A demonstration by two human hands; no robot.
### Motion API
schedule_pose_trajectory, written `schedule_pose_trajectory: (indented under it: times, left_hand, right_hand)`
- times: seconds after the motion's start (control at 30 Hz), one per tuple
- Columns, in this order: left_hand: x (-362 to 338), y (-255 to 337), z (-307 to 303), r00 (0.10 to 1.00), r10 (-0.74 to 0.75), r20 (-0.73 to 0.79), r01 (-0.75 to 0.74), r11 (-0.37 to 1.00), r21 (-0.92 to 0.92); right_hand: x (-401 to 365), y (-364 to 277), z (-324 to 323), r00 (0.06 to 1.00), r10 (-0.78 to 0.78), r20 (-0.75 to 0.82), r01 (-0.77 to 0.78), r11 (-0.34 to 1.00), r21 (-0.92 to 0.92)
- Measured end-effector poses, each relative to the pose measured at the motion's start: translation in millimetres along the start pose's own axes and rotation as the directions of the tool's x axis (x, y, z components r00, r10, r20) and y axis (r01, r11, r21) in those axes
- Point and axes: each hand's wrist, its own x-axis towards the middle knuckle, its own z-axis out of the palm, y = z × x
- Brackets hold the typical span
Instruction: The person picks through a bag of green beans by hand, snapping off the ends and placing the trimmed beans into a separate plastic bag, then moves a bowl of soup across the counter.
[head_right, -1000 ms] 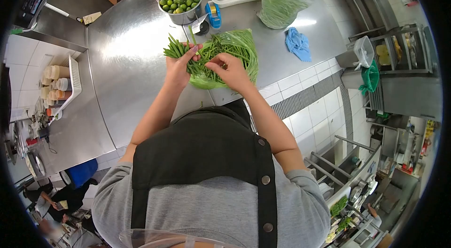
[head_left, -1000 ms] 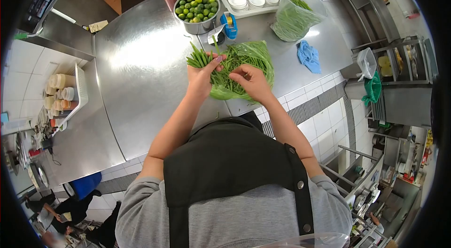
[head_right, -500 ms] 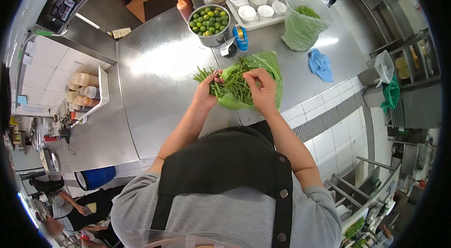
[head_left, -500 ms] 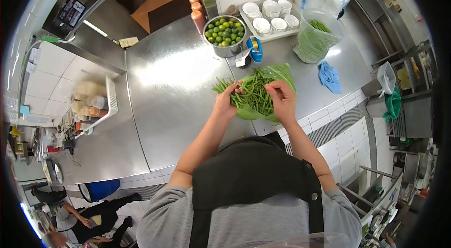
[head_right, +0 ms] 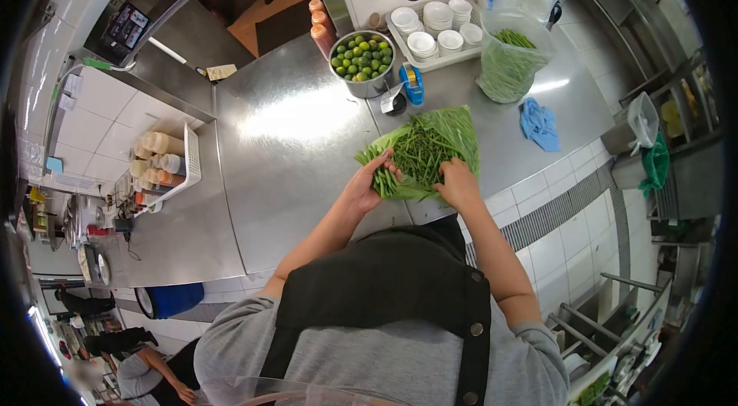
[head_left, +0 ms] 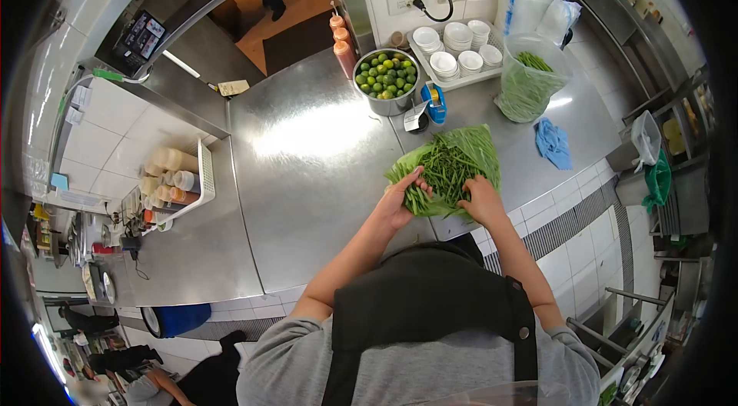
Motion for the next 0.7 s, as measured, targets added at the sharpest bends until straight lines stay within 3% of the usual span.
schedule_pose_trajectory:
  times: [0.13,0.23,0.33,0.43,0.53,0.63,0.7]
  left_hand:
    - [2.3,-2.3,-2.0,0.998,-0.052,-0.046,0.057,0.993,0.104]
    - [-4.6,-0.3,7.7,0.997,-0.043,-0.058,0.051,0.988,0.142]
    - [-13.2,2.2,24.1,0.998,-0.001,-0.066,0.017,0.968,0.249]
    - [-13.0,-0.3,29.4,0.996,0.078,-0.041,-0.054,0.903,0.427]
    - [-6.3,-4.4,29.9,0.985,0.172,0.012,-0.155,0.856,0.494]
    - [-1.6,-6.3,36.5,0.962,0.268,0.05,-0.247,0.779,0.576]
    - [2.0,-6.6,41.9,0.943,0.326,0.073,-0.304,0.744,0.595]
  right_hand:
    - [0.4,1.3,-4.1,0.986,-0.149,0.068,0.14,0.983,0.122]
    - [2.2,12.0,1.2,0.968,-0.179,0.176,0.176,0.984,0.033]
    - [7.6,17.0,7.4,0.974,-0.221,0.042,0.214,0.968,0.127]
    - [10.5,-0.6,-2.5,0.962,-0.167,-0.215,0.245,0.877,0.414]
    - [13.1,-18.8,-14.0,0.907,-0.149,-0.395,0.332,0.831,0.448]
    - [11.6,-41.9,-24.3,0.871,-0.093,-0.483,0.393,0.722,0.569]
    - [10.9,-51.8,-29.8,0.866,-0.103,-0.49,0.393,0.746,0.537]
